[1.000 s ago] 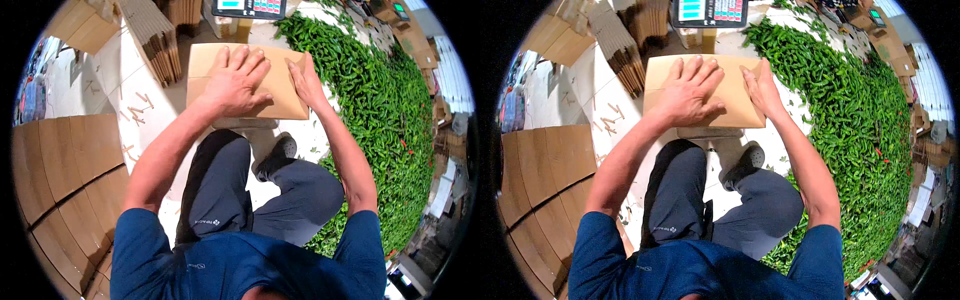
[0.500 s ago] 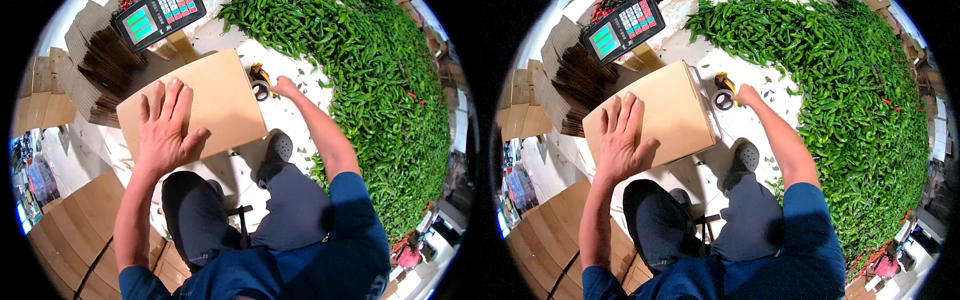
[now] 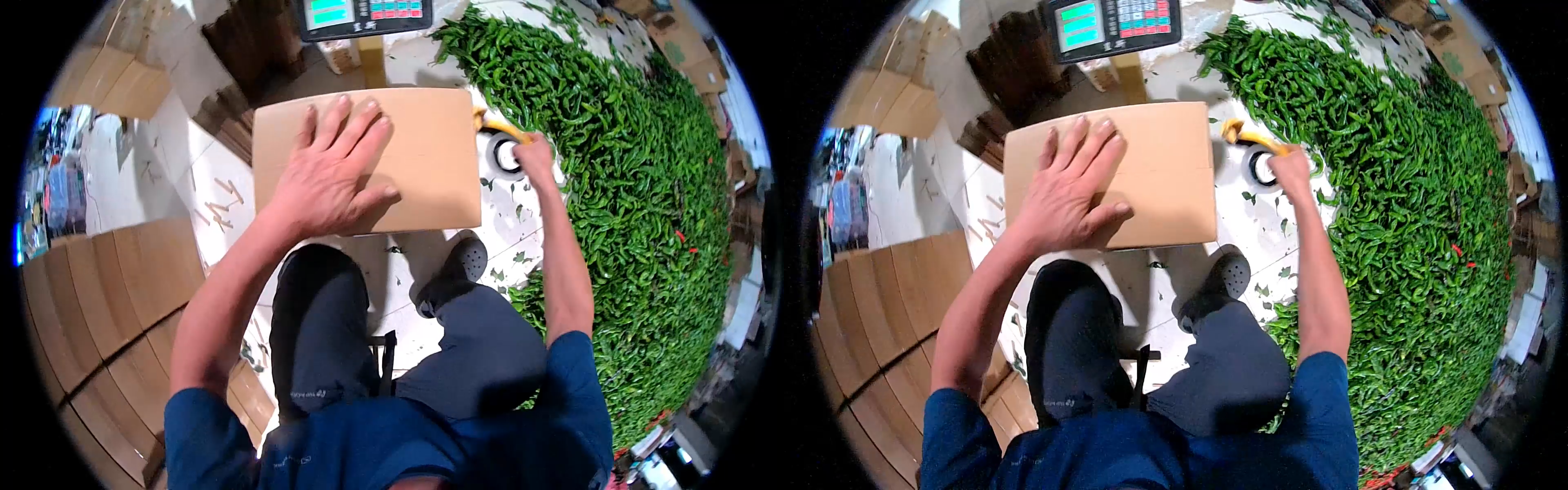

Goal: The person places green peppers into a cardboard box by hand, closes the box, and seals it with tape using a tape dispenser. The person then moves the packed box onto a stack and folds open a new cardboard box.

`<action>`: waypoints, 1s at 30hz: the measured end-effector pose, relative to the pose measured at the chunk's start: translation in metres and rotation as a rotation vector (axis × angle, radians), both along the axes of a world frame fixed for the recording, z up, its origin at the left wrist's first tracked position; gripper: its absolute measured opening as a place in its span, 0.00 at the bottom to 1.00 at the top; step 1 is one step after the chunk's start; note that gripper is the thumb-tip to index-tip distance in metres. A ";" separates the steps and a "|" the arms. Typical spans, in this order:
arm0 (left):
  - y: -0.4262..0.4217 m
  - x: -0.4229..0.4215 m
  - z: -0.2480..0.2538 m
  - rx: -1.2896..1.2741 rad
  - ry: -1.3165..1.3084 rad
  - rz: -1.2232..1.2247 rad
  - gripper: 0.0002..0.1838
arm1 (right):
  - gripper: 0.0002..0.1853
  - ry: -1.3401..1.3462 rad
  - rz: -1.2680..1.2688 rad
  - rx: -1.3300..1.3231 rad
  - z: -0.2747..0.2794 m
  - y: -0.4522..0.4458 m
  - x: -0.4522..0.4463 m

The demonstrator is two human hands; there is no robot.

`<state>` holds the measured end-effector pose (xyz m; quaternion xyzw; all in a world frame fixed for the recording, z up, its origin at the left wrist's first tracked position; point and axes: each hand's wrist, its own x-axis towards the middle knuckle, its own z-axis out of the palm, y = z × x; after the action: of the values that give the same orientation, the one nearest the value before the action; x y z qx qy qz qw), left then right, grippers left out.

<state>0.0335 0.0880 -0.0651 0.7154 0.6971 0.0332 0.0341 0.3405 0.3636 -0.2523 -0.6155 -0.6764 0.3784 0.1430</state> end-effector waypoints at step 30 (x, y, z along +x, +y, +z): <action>-0.018 0.006 0.043 0.032 -2.126 0.650 0.21 | 0.28 0.297 0.590 0.355 0.202 -0.143 -0.096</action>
<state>0.0394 0.0696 -0.0220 0.1064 0.4666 0.6458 0.5948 0.2449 0.2206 -0.0504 -0.2981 -0.8516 0.3655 0.2289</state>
